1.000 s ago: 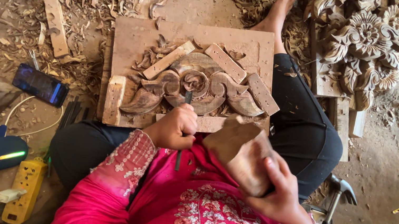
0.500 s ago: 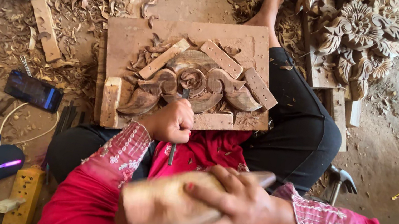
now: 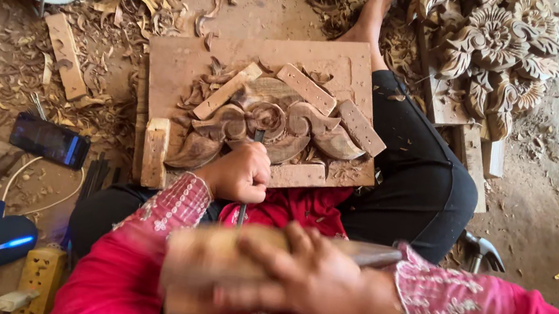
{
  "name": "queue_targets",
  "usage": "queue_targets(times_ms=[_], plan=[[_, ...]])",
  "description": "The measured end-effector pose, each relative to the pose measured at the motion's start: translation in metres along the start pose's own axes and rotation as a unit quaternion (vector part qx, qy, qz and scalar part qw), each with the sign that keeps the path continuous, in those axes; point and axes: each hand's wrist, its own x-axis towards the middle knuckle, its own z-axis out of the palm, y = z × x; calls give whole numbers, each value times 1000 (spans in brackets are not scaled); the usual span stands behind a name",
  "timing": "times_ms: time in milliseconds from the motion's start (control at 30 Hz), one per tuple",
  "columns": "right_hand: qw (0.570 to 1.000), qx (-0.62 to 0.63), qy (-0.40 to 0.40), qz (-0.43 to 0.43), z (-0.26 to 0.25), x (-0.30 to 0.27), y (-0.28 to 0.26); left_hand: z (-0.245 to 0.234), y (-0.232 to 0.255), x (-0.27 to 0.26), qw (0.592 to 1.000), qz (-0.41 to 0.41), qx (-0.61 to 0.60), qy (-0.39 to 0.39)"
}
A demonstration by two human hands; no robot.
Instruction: The person is carving a decorative floral pattern into a wooden block using a chisel and a wooden mallet. They repeatedly strike the chisel to shape the wood, creating intricate details and removing wood shavings.
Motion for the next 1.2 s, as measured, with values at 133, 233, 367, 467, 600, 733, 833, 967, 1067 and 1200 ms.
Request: queue_targets(times_ms=[133,233,367,467,600,733,833,967,1067,1200], plan=[[996,-93,5,7,-5,2,1,8,-18,-7,1000,-12,-23,-3],[996,40,-45,71,-6,6,4,3,-35,-8,994,-26,-94,46],[980,125,89,125,4,-7,7,-29,-49,-3,855,-32,-446,263],[955,158,155,196,16,-37,9,-49,-39,1,688,45,-575,441],[895,215,158,357,42,-72,27,-19,-17,3,640,117,-585,483],[848,215,180,450,60,-85,50,30,-5,-7,726,-108,-330,594],[833,179,193,486,66,-85,64,45,-5,-23,800,-202,-102,556],[819,180,200,507,76,-84,78,62,-10,-43,698,-287,-116,646],[811,195,196,516,82,-84,84,74,-16,-41,643,-262,-174,699],[807,199,198,519,77,-82,88,79,-21,-30,644,-238,-193,701]])
